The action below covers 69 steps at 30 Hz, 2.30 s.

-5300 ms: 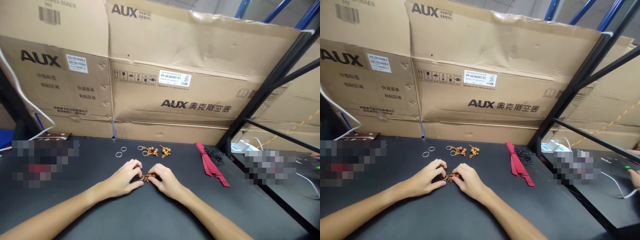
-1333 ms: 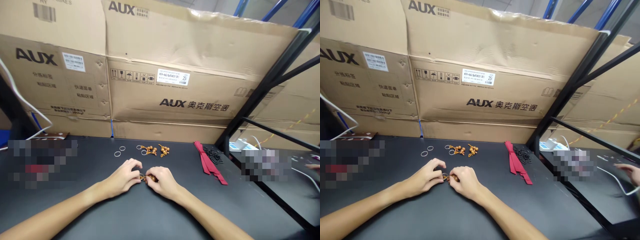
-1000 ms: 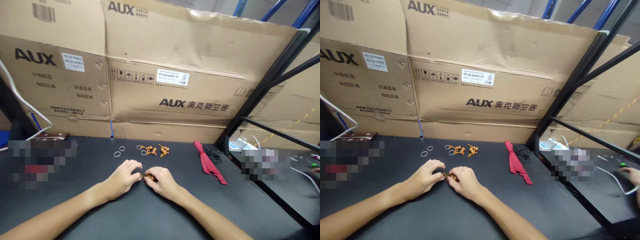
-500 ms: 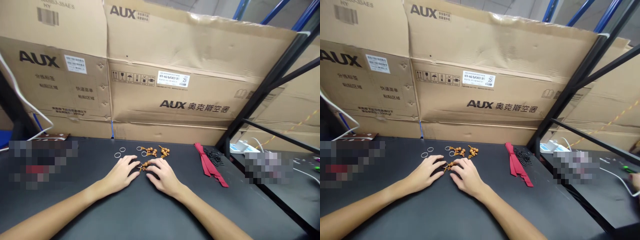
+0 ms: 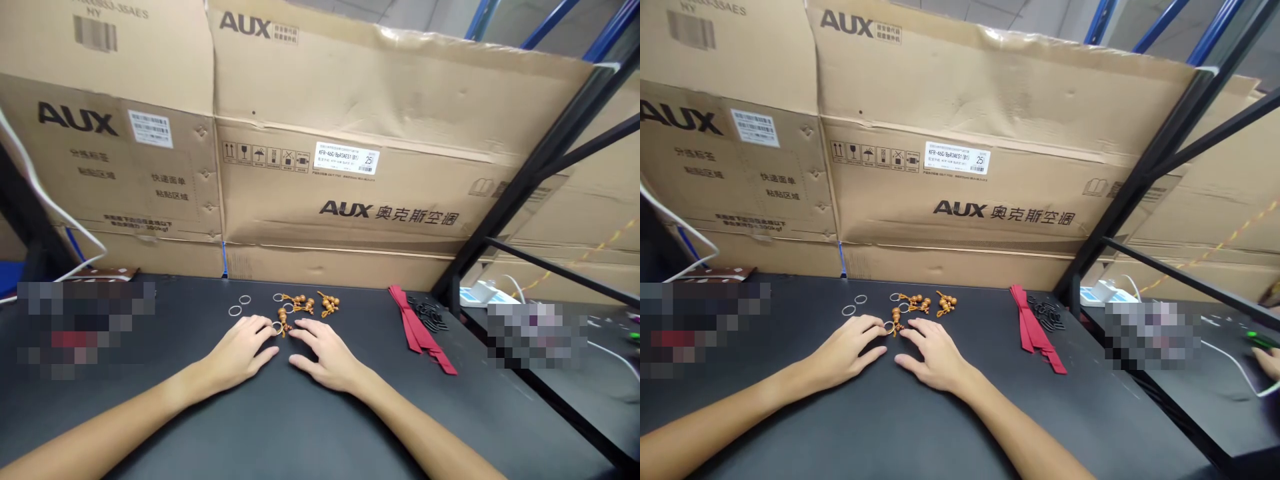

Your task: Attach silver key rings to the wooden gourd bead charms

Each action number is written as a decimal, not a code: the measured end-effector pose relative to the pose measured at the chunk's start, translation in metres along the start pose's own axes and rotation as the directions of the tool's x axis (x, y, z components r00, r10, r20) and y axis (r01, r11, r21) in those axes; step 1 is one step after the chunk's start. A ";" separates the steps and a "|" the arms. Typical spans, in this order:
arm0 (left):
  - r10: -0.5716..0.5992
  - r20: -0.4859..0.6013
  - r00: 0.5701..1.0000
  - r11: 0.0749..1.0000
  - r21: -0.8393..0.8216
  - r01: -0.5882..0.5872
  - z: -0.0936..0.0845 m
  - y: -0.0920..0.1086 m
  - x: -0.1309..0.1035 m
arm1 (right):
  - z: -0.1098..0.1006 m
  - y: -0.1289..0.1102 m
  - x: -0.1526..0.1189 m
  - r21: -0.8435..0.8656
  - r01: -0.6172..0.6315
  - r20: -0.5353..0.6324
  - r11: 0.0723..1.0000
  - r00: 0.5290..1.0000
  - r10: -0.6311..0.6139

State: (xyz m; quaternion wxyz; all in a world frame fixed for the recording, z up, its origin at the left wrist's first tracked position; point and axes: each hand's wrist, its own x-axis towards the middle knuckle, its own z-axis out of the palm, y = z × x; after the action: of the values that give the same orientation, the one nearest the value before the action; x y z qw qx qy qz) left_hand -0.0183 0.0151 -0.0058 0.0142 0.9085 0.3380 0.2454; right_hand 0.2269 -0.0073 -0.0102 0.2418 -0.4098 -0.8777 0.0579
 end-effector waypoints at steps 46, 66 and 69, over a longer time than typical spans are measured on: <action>-0.080 0.346 0.935 0.997 0.045 0.069 -0.009 -0.011 -0.010 | -0.011 0.003 -0.008 -0.018 -0.147 0.252 0.989 0.957 0.147; -0.332 -0.025 0.943 0.914 0.236 0.329 0.019 -0.019 -0.018 | 0.000 0.040 -0.003 -0.252 -0.263 -0.128 0.931 0.963 0.238; -0.217 0.041 0.975 0.957 0.206 0.204 0.015 -0.014 -0.017 | 0.001 0.037 -0.006 -0.217 -0.261 -0.124 0.941 0.963 0.239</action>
State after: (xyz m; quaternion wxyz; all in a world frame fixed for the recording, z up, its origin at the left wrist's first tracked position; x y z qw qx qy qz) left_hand -0.0309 0.0181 -0.0293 -0.0405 0.8714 0.4551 0.1785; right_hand 0.2554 0.0126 -0.0246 0.2250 -0.5455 -0.8066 -0.0344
